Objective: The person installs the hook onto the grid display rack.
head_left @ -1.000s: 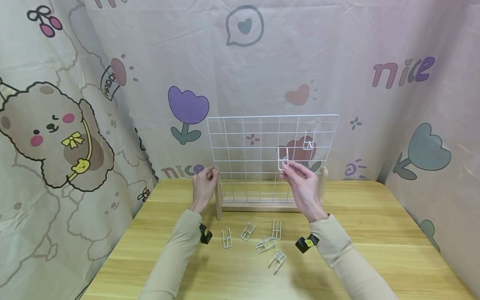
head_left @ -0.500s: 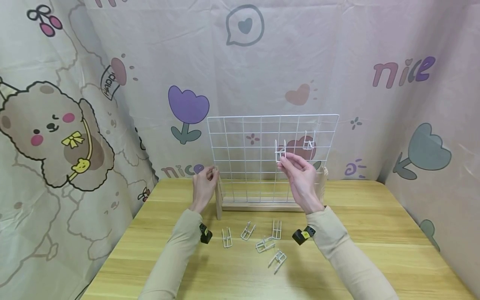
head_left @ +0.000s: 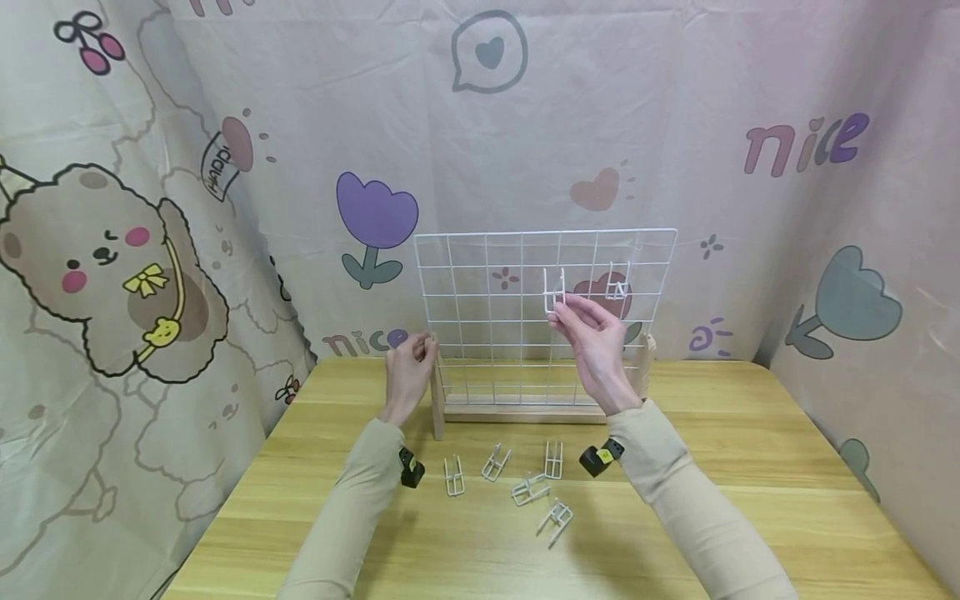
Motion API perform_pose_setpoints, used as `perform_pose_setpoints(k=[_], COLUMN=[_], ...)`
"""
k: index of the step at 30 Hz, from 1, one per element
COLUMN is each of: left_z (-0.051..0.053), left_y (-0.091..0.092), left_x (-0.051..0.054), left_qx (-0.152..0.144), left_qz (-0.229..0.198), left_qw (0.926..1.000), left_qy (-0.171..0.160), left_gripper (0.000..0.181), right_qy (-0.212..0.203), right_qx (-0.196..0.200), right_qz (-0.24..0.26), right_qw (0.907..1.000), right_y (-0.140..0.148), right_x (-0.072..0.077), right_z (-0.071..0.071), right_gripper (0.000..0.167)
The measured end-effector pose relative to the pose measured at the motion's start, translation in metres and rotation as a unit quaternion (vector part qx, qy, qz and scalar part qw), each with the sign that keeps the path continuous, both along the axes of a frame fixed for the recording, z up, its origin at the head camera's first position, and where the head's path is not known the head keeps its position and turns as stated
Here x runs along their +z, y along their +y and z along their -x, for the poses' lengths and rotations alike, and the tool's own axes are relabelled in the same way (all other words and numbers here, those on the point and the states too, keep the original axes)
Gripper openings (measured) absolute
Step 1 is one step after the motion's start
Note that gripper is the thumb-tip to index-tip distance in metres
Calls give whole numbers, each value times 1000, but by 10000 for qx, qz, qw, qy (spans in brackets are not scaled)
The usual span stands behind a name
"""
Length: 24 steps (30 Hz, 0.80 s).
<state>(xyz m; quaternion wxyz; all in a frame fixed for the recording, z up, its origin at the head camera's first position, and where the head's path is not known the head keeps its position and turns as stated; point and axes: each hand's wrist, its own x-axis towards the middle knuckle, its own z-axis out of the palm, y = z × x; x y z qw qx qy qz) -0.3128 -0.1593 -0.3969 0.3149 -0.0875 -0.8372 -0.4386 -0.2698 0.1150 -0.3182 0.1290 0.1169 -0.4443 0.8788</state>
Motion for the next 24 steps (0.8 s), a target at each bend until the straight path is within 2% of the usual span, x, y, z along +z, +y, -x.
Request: perform_pose_setpoints(k=[4,12,16,24], left_z=[0,-1,-1,-1], left_y=[0,1,0,0], left_x=[1,1,1,1], left_qx=[1,-21,-19,-41], left_qz=[-8,-80,-107,-147], left_qw=[10000,9999,9999,9998], left_qy=[-78,-100,-132,-136], left_gripper=[27,27,27,27], right_qy=[-11,-45,-30,-91], right_qx=[10,82,30,-34], right_qz=[-51,104,83,-4], right_qw=[10000,9999,10000,10000], right_y=[-3,-5,-7,-8], right_x=[3,7,10,18], right_z=[2,7,9,14], right_gripper=[29,21,26,26])
